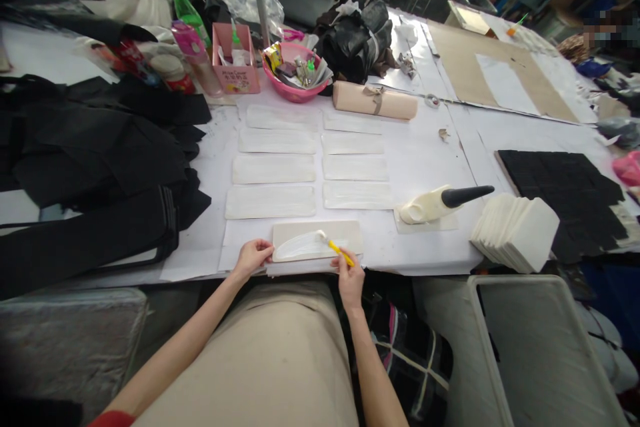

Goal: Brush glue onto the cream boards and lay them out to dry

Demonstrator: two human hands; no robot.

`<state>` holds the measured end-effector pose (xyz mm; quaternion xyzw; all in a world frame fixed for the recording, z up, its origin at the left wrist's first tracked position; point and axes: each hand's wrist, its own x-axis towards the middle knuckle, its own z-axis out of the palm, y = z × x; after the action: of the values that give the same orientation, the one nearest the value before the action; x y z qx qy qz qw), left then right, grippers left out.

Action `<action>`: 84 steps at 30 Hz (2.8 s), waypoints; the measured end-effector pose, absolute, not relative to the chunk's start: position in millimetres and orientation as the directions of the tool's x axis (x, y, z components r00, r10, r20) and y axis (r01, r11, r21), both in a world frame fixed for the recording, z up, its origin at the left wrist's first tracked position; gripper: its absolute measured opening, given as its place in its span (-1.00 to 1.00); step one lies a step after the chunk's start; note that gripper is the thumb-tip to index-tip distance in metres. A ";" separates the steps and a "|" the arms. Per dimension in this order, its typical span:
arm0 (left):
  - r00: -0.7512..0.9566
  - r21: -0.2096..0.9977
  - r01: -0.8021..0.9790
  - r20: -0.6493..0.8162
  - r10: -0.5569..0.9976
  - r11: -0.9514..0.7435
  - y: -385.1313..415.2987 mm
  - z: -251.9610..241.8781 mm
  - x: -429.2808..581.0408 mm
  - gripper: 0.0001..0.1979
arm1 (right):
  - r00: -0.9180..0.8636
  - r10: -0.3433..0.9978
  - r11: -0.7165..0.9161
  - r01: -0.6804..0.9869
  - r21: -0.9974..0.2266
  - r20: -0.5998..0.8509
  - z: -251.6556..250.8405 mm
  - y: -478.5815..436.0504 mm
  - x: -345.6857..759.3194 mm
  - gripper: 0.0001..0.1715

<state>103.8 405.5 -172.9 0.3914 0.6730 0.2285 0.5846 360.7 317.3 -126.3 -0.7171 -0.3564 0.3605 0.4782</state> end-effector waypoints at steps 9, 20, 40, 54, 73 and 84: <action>0.006 0.774 0.278 -0.593 0.805 0.568 405.1 -174.7 102.6 -0.94 | 0.429 0.893 -0.201 0.113 -0.973 -0.135 -106.5 327.2 329.6 -0.63; -0.048 0.756 0.353 -0.574 0.818 0.551 401.8 -180.7 104.7 -0.95 | 0.402 0.891 -0.238 0.021 -0.971 -0.210 -137.9 343.8 311.9 -0.56; -0.067 0.752 0.362 -0.568 0.820 0.551 398.0 -184.3 104.9 -0.89 | 0.510 0.833 -0.224 -0.043 -0.974 -0.214 -143.8 349.8 314.9 -0.55; -0.058 0.762 0.282 -0.593 0.803 0.582 401.5 -176.4 105.6 -0.84 | 0.565 0.823 -0.203 0.196 -0.959 -0.059 -117.1 314.1 363.9 -0.60; -0.035 0.767 0.244 -0.604 0.796 0.593 402.3 -179.1 103.6 -0.84 | 0.746 0.663 -0.323 0.212 -0.922 -0.060 -123.4 308.7 397.9 -0.47; -0.027 0.773 0.259 -0.593 0.804 0.579 401.1 -181.7 103.5 -0.81 | 0.227 0.944 -0.273 0.126 -0.954 -0.240 -109.3 298.0 289.3 -0.66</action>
<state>103.5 401.1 -181.7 0.3932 0.6763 0.2365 0.5763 289.3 298.0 -109.3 -0.6482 -0.4126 0.4652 0.4396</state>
